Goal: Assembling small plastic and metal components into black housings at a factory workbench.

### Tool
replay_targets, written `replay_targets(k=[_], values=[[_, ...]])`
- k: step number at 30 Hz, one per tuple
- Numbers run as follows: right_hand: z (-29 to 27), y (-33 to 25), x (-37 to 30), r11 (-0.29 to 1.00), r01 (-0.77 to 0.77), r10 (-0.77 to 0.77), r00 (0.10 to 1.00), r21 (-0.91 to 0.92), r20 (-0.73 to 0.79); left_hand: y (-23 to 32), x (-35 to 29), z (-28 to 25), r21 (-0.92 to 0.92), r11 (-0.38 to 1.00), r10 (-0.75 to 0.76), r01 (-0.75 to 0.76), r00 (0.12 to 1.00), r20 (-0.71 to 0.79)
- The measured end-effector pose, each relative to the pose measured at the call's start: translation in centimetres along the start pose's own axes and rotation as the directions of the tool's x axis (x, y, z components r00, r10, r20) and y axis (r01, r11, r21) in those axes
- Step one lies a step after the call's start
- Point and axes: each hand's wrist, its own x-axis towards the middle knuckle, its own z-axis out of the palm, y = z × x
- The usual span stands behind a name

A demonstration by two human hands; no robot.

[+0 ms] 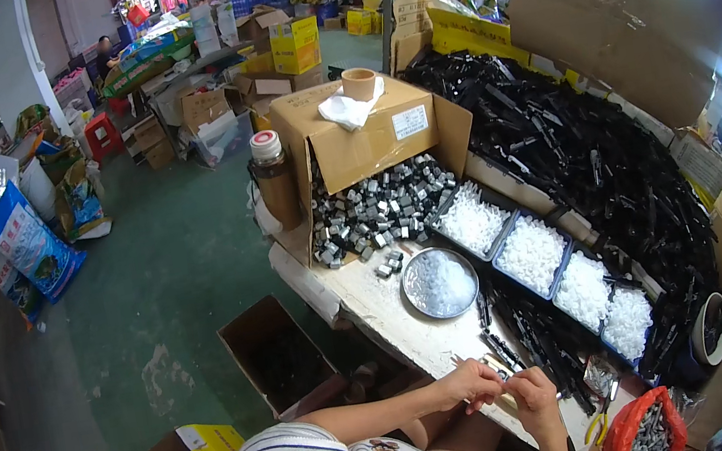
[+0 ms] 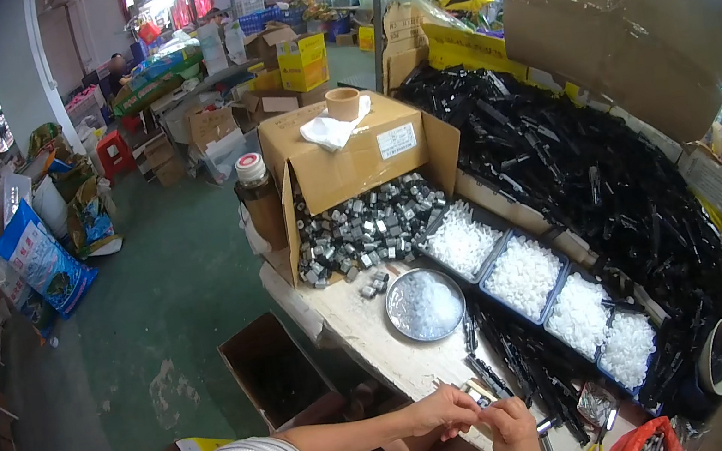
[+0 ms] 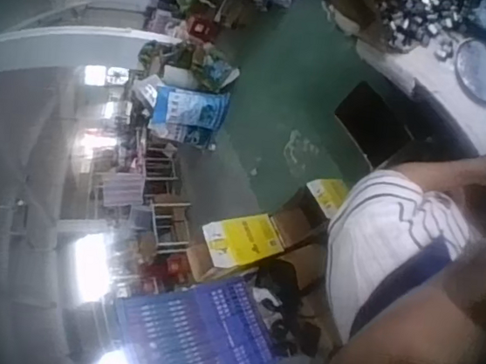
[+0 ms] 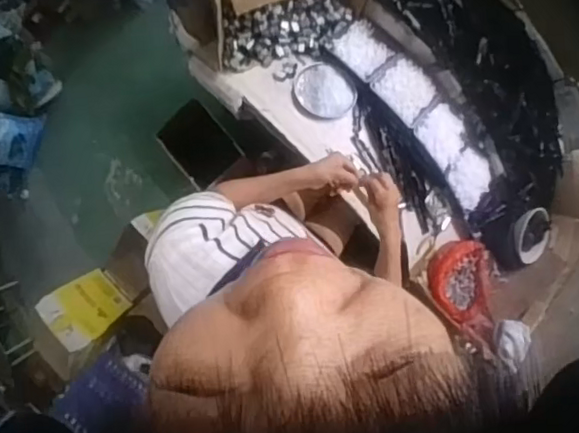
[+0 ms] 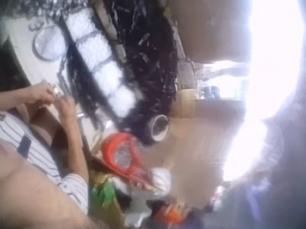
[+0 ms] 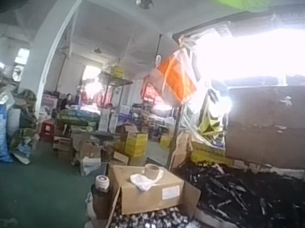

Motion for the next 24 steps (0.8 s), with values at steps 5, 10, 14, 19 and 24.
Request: replay_targets(k=[5,10,14,19,24], values=[[0.3,-0.1,0.1,0.998,0.048,-0.05,0.997,-0.027,-0.054,-0.3,0.5,-0.1,-0.022,1.0,0.009,-0.009,1.0,0.016],[0.4,-1.6,-0.3,0.994,-0.017,-0.003,0.983,-0.106,-0.185,-0.5,1.1,0.2,-0.141,0.99,-0.005,0.016,0.997,0.078],[0.4,-1.3,-0.8,0.997,-0.041,0.026,0.976,-0.068,-0.217,-1.5,1.5,0.1,-0.282,0.957,-0.042,0.064,0.996,0.084],[0.9,-1.3,-0.7,0.997,-0.007,-0.013,0.968,-0.079,-0.252,-2.2,1.7,-0.2,-0.3,0.954,0.015,0.012,0.996,0.089],[2.3,-0.5,-1.1,0.993,-0.115,0.119,0.942,0.029,-0.314,-1.7,1.7,-0.6,-0.364,0.931,0.02,0.008,0.997,0.075]])
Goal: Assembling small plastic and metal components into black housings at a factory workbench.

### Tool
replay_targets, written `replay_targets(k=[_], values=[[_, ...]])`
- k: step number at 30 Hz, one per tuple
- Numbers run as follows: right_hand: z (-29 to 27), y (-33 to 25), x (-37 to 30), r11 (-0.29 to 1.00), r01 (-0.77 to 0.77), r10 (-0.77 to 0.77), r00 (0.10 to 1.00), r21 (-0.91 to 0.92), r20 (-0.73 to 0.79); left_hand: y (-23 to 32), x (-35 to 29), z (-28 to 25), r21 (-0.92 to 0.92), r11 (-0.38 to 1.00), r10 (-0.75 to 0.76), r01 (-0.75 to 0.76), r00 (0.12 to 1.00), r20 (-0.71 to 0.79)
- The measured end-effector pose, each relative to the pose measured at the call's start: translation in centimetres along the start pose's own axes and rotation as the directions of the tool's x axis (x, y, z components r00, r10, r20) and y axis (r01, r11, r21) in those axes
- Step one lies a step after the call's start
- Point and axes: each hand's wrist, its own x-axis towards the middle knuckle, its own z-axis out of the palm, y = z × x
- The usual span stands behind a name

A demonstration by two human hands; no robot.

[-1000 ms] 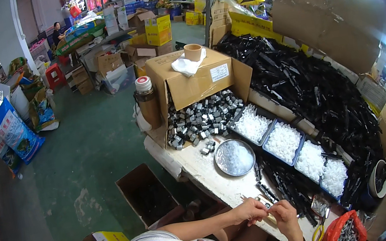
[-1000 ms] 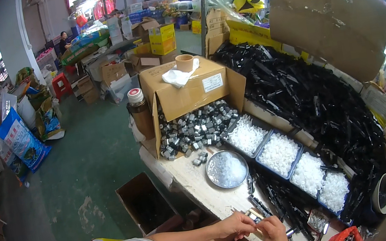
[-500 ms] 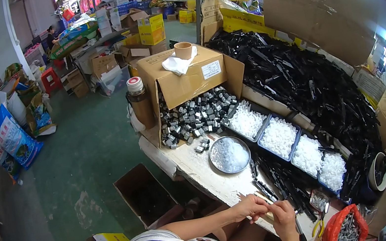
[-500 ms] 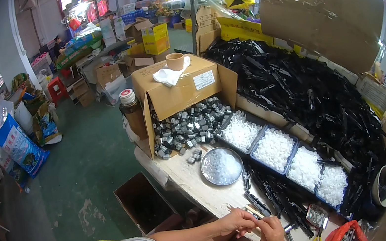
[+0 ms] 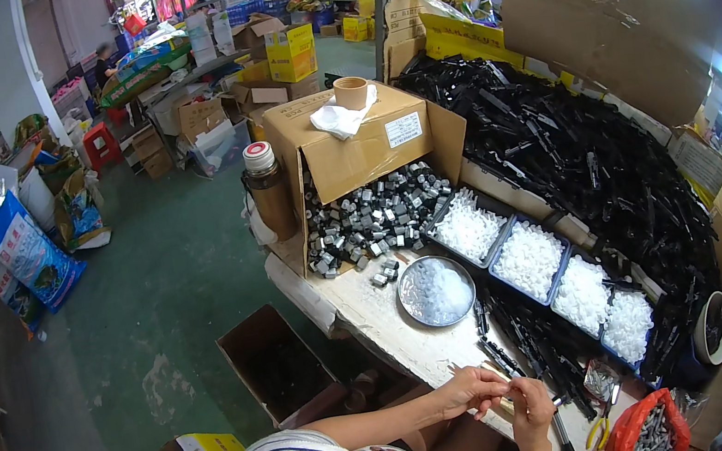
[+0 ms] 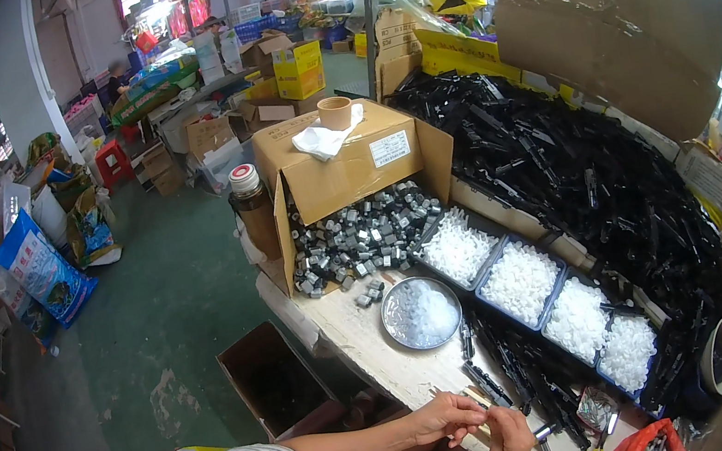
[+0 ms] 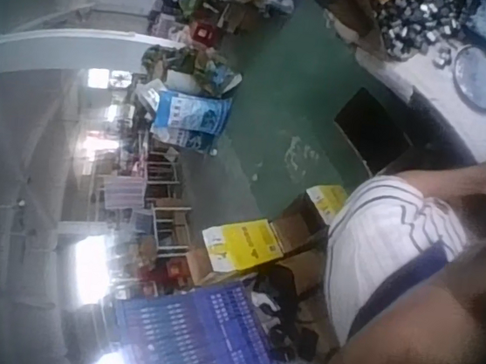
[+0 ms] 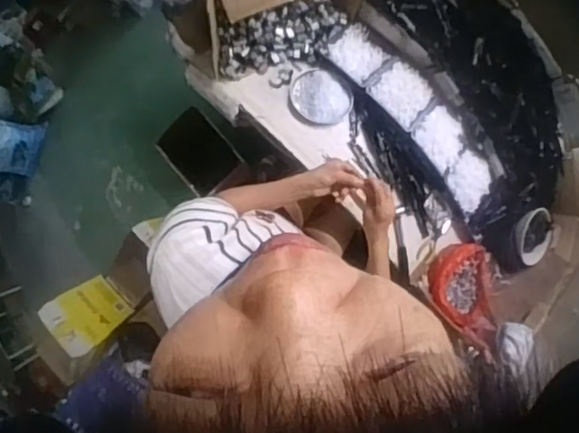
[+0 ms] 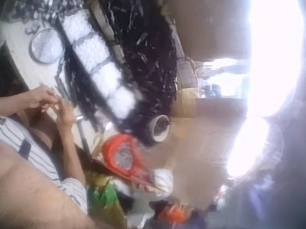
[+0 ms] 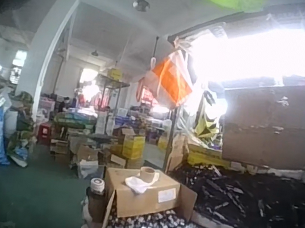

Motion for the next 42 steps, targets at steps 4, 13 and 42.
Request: replay_targets(k=[4,13,42], values=[[0.5,0.4,0.0,0.984,-0.11,0.113,0.993,0.141,-0.014,0.4,0.0,-0.1,-0.018,0.999,-0.027,0.027,1.0,-0.015],[1.6,1.2,-0.9,0.965,-0.129,0.147,0.987,0.228,-0.063,-0.4,-0.2,0.0,-0.043,0.999,0.026,-0.029,0.998,-0.062],[2.0,-1.9,-0.2,0.976,-0.082,0.089,0.996,0.2,-0.027,1.5,-1.8,-0.8,0.025,0.997,-0.073,0.073,0.997,-0.013]])
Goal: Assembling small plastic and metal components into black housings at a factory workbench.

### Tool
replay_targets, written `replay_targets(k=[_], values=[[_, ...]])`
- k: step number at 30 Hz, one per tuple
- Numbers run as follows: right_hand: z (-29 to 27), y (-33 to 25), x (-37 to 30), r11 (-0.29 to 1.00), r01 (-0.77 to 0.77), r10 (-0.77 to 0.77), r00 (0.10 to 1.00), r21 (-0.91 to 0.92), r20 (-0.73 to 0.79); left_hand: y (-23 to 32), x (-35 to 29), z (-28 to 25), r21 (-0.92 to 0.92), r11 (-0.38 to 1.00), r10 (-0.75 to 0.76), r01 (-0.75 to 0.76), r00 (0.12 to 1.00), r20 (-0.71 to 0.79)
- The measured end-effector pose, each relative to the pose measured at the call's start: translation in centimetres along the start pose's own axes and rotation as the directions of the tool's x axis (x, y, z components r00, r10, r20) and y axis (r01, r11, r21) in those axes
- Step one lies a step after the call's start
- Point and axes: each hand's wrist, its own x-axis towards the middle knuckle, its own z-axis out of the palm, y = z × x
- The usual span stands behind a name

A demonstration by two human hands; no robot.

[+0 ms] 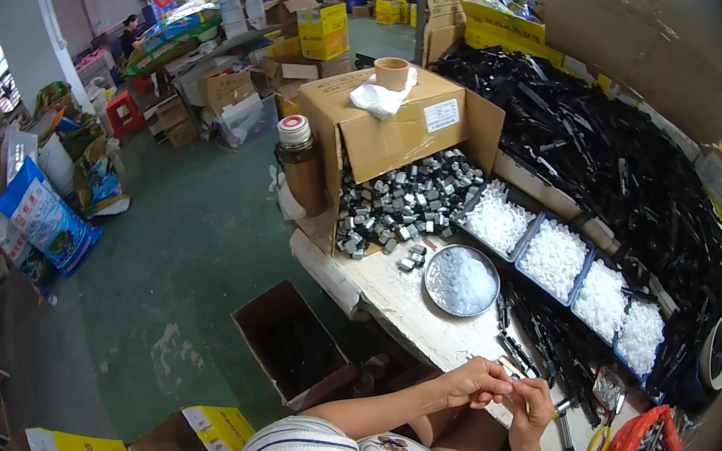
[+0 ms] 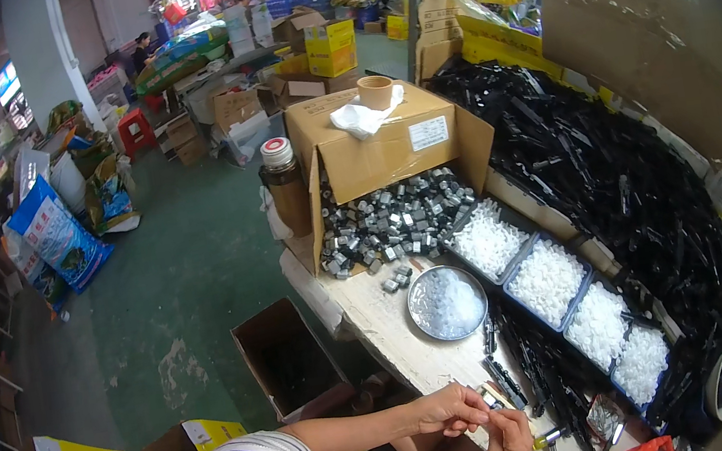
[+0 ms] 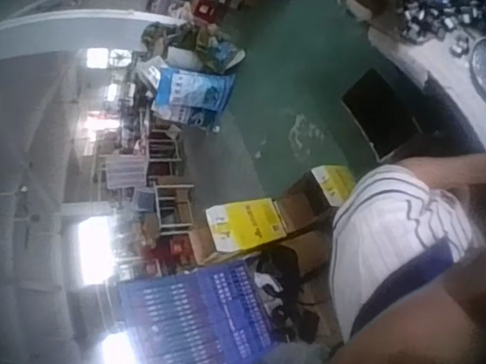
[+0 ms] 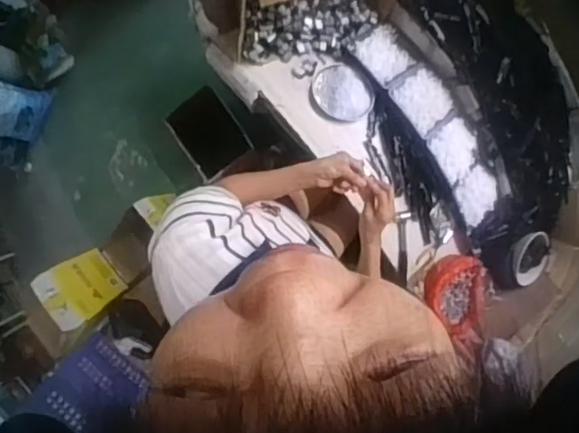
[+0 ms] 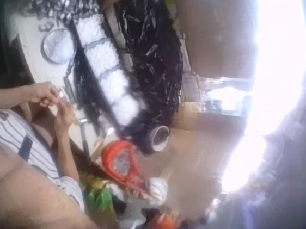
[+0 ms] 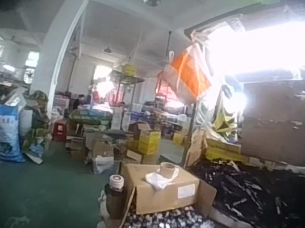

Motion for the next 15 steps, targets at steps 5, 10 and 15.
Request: replay_targets(k=[5,10,15], values=[[0.1,0.4,-0.3,1.0,0.002,-0.002,1.0,-0.016,0.015,-0.4,0.3,-0.5,0.006,1.0,0.003,-0.003,1.0,-0.015],[0.3,0.4,-0.3,1.0,0.009,-0.009,1.0,-0.013,0.025,-0.5,0.0,-0.6,0.001,1.0,0.009,-0.009,1.0,-0.001],[0.1,1.1,-0.5,0.996,-0.089,0.088,0.994,0.012,0.068,-0.6,0.4,-1.0,-0.009,1.0,-0.008,0.008,1.0,-0.028]])
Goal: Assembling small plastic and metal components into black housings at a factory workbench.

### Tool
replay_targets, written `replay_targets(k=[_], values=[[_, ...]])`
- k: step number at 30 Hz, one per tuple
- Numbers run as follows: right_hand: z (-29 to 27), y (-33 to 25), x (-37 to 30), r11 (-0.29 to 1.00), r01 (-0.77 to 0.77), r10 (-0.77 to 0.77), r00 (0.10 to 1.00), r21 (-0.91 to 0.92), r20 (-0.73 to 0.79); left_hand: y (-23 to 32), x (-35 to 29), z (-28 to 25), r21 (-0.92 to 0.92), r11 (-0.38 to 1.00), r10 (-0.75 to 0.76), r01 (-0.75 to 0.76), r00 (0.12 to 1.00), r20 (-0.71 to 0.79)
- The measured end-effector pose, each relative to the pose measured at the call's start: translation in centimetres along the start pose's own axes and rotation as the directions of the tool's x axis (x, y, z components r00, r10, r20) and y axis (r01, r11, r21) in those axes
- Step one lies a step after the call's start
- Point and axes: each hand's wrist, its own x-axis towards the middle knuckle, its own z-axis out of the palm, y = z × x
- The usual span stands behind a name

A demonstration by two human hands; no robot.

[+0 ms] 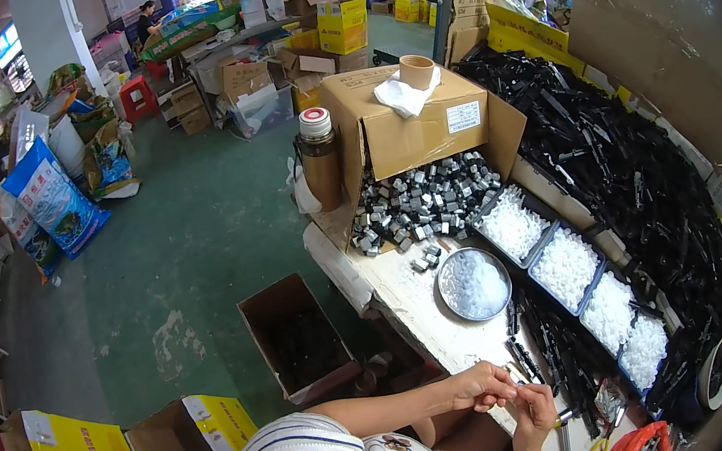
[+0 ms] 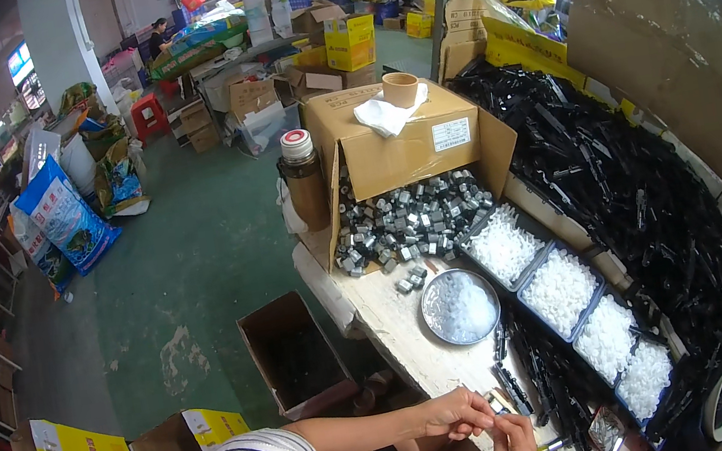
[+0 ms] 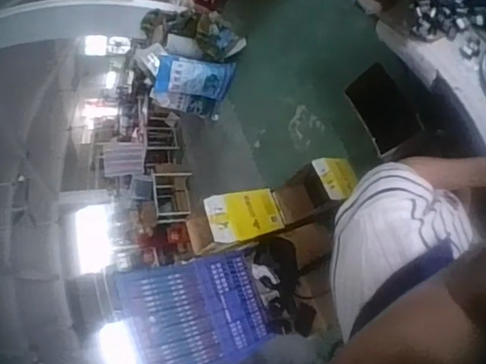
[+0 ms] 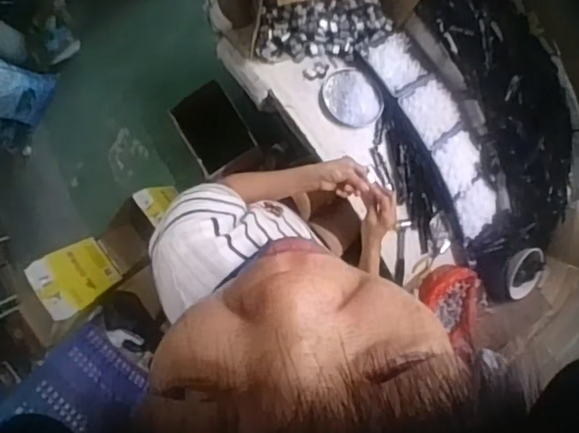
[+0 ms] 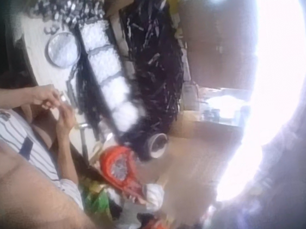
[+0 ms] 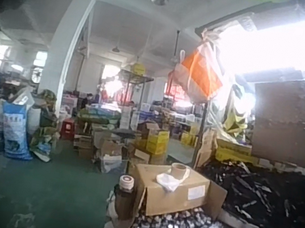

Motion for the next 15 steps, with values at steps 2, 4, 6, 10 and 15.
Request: replay_targets(k=[2,4,6,10,15], values=[[0.1,-0.1,0.4,1.0,-0.001,0.001,1.0,0.023,0.0,0.3,-0.1,0.1,-0.008,1.0,0.009,-0.009,1.0,-0.019],[0.1,0.0,0.3,0.997,-0.028,0.028,1.0,0.074,-0.002,0.8,-0.4,0.6,0.0,1.0,0.006,-0.006,1.0,-0.019],[0.1,-0.5,0.6,0.999,0.036,-0.036,0.999,-0.002,-0.016,1.0,-0.4,0.8,-0.012,1.0,0.01,-0.011,1.0,-0.022],[0.4,-1.2,0.4,0.986,0.076,-0.084,0.995,-0.148,-0.046,1.0,-0.1,0.7,-0.059,0.998,0.02,-0.021,1.0,-0.011],[-0.3,-0.6,0.1,0.952,0.188,-0.204,0.978,-0.243,-0.042,0.7,0.0,1.4,-0.091,0.995,0.046,-0.048,0.999,-0.026]])
